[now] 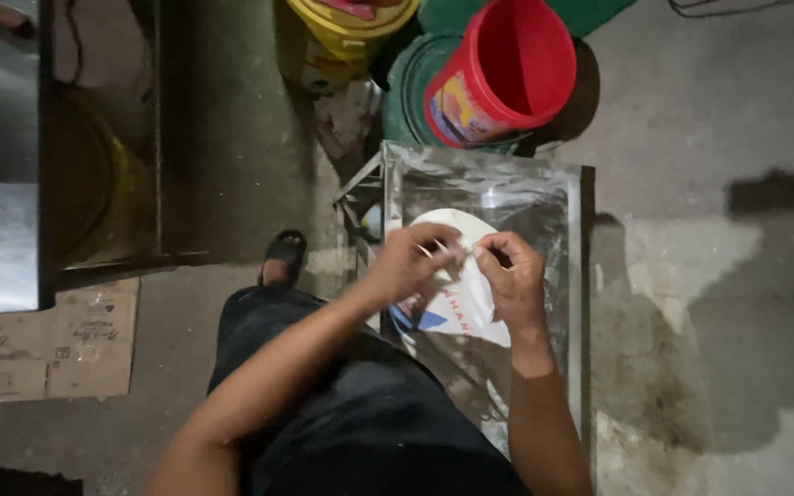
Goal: The recorder carries a large bag of flour, places it on a table, and begins to open the bag.
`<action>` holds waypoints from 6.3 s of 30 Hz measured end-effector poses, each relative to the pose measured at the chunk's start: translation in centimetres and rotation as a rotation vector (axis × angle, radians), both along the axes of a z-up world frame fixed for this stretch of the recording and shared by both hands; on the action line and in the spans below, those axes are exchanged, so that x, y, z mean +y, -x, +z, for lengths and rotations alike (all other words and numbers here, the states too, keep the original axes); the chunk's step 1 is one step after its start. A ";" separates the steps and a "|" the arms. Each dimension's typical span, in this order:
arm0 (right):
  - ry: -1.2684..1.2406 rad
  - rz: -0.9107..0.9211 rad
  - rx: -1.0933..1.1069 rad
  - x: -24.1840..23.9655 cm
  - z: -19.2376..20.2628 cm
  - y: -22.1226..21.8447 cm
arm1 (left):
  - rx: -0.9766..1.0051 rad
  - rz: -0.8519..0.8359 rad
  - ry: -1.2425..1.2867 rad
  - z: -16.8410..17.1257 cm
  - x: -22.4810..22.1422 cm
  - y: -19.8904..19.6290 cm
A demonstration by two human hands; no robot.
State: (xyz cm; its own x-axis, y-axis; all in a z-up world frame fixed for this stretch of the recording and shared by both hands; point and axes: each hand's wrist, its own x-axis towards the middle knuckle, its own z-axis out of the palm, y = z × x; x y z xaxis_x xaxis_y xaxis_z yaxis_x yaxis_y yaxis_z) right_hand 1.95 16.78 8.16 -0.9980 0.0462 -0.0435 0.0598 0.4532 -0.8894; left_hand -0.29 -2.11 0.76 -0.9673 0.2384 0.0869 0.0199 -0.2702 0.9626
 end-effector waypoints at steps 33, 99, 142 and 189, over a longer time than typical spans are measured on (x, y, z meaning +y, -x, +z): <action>-0.238 0.015 -0.023 0.1 0.3 -0.3 | -0.237 -0.174 0.036 0.6 1.7 -0.9; 0.189 -0.002 -0.079 0.3 -2.0 0.2 | 0.064 -0.028 0.186 0.6 1.1 -0.5; 0.061 0.054 -0.043 1.8 -4.3 0.8 | 0.058 -0.044 0.178 -1.2 1.6 0.1; 0.058 0.073 -0.054 -0.6 -1.7 1.0 | -0.006 -0.042 0.069 -1.0 0.8 0.4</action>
State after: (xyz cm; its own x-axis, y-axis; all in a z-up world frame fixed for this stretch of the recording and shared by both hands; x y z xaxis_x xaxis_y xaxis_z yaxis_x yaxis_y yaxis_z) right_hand 0.92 16.19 6.48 -0.9947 -0.0306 -0.0977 0.0770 0.4059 -0.9107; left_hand -0.65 -1.35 -0.26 -0.9567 0.2842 0.0630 0.0040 -0.2036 0.9790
